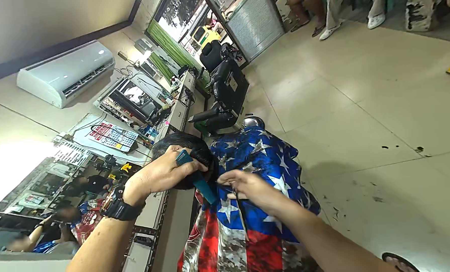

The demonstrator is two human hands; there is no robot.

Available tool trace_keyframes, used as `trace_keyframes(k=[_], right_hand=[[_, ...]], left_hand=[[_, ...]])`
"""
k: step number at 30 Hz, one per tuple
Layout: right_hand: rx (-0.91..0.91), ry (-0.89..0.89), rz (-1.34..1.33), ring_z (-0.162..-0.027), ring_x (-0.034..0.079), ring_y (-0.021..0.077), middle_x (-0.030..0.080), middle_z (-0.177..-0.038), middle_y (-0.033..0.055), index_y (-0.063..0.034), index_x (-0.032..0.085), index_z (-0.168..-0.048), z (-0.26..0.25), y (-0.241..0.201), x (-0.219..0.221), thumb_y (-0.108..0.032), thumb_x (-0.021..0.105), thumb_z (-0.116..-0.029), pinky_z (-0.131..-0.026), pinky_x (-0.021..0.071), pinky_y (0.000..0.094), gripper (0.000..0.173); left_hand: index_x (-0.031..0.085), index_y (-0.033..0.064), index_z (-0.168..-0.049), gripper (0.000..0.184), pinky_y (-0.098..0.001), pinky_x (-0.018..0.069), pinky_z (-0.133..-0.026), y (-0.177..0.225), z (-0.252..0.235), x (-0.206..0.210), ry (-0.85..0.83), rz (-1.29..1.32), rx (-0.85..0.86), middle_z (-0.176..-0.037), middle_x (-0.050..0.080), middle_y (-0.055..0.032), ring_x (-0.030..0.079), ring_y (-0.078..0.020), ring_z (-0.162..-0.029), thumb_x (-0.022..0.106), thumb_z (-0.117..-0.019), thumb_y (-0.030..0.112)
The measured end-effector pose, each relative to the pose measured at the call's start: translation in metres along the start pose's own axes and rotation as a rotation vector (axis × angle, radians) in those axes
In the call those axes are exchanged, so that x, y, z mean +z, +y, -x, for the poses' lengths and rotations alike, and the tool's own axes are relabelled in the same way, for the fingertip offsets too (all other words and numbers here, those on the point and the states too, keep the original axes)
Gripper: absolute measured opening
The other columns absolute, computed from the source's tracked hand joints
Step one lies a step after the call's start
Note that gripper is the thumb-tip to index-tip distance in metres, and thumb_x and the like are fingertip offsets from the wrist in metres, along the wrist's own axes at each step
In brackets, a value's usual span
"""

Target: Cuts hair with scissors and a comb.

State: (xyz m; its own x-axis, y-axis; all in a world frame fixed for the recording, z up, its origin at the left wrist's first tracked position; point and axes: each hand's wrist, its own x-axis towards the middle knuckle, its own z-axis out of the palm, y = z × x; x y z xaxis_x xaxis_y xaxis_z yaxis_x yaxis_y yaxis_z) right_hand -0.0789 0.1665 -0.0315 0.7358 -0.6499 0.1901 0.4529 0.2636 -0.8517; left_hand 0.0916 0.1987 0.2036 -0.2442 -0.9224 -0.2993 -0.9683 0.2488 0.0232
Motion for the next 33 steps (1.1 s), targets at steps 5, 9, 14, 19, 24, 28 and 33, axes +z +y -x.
trace_keyframes(k=[5,9,14,19,24,28,33], right_hand=[[-0.135,0.213,-0.550,-0.118,0.065,0.0233,0.065,-0.130,0.0148,0.0030,0.065,-0.121,0.002,0.009,-0.085,0.005,0.040,-0.0988,-0.103,0.0532,0.0392,0.034],[-0.072,0.161,-0.295,-0.108,0.067,0.0214,0.068,-0.115,0.0082,-0.0062,0.068,-0.107,0.011,-0.004,-0.110,0.002,0.049,-0.1000,-0.093,0.0595,0.0416,0.021],[-0.112,0.132,0.357,-0.092,0.071,0.0129,0.074,-0.097,0.0033,-0.0098,0.066,-0.122,-0.007,-0.012,-0.130,-0.017,0.053,-0.1050,-0.087,0.0573,0.0317,0.022],[-0.055,0.012,0.842,-0.106,0.066,0.0164,0.068,-0.119,0.0051,-0.0116,0.057,-0.142,-0.030,-0.049,-0.140,-0.010,0.052,-0.1031,-0.096,0.0536,0.0424,0.039],[-0.549,0.145,1.383,-0.095,0.071,0.0368,0.068,-0.107,0.0202,0.0014,0.065,-0.116,-0.068,-0.065,-0.117,0.008,0.064,-0.0900,-0.083,0.0579,0.0549,0.026],[-0.878,0.182,1.615,-0.091,0.070,0.0350,0.069,-0.099,0.0182,-0.0001,0.065,-0.106,-0.103,-0.078,-0.101,0.008,0.059,-0.0935,-0.099,0.0507,0.0559,0.017],[-1.041,0.163,1.633,-0.090,0.069,0.0333,0.068,-0.102,0.0172,-0.0025,0.065,-0.108,-0.117,-0.088,-0.071,0.001,0.055,-0.0984,-0.104,0.0474,0.0583,0.014]], left_hand=[[0.079,0.0265,-0.103,0.038,-0.0355,0.0368,-0.112,0.009,-0.005,0.000,0.004,-0.131,0.058,-0.103,0.072,0.0113,0.061,-0.0015,-0.111,0.043,-0.1034,0.039],[0.079,0.0242,-0.100,0.043,-0.0368,0.0394,-0.108,0.017,-0.012,0.002,-0.023,-0.226,0.060,-0.100,0.073,0.0090,0.063,-0.0027,-0.108,0.039,-0.1036,0.039],[0.079,0.0241,-0.098,0.043,-0.0365,0.0410,-0.107,0.018,-0.020,0.001,-0.053,-0.215,0.063,-0.097,0.072,0.0090,0.064,-0.0032,-0.106,0.039,-0.1033,0.039],[0.080,0.0257,-0.099,0.040,-0.0341,0.0433,-0.105,0.006,-0.019,-0.005,-0.024,-0.064,0.006,-0.098,0.072,0.0107,0.063,-0.0023,-0.105,0.042,-0.1014,0.036],[0.079,0.0272,-0.097,0.035,-0.0291,0.0479,-0.101,-0.009,-0.017,-0.008,-0.019,0.076,-0.042,-0.099,0.074,0.0143,0.065,0.0013,-0.103,0.044,-0.1008,0.035],[0.080,0.0270,-0.097,0.037,-0.0293,0.0489,-0.100,-0.017,-0.016,-0.010,-0.031,0.145,-0.039,-0.102,0.075,0.0135,0.065,0.0006,-0.106,0.043,-0.1001,0.033],[0.079,0.0296,-0.096,0.040,-0.0323,0.0467,-0.103,-0.026,-0.016,-0.011,-0.058,0.181,-0.040,-0.104,0.075,0.0140,0.064,-0.0014,-0.110,0.040,-0.1004,0.035]])
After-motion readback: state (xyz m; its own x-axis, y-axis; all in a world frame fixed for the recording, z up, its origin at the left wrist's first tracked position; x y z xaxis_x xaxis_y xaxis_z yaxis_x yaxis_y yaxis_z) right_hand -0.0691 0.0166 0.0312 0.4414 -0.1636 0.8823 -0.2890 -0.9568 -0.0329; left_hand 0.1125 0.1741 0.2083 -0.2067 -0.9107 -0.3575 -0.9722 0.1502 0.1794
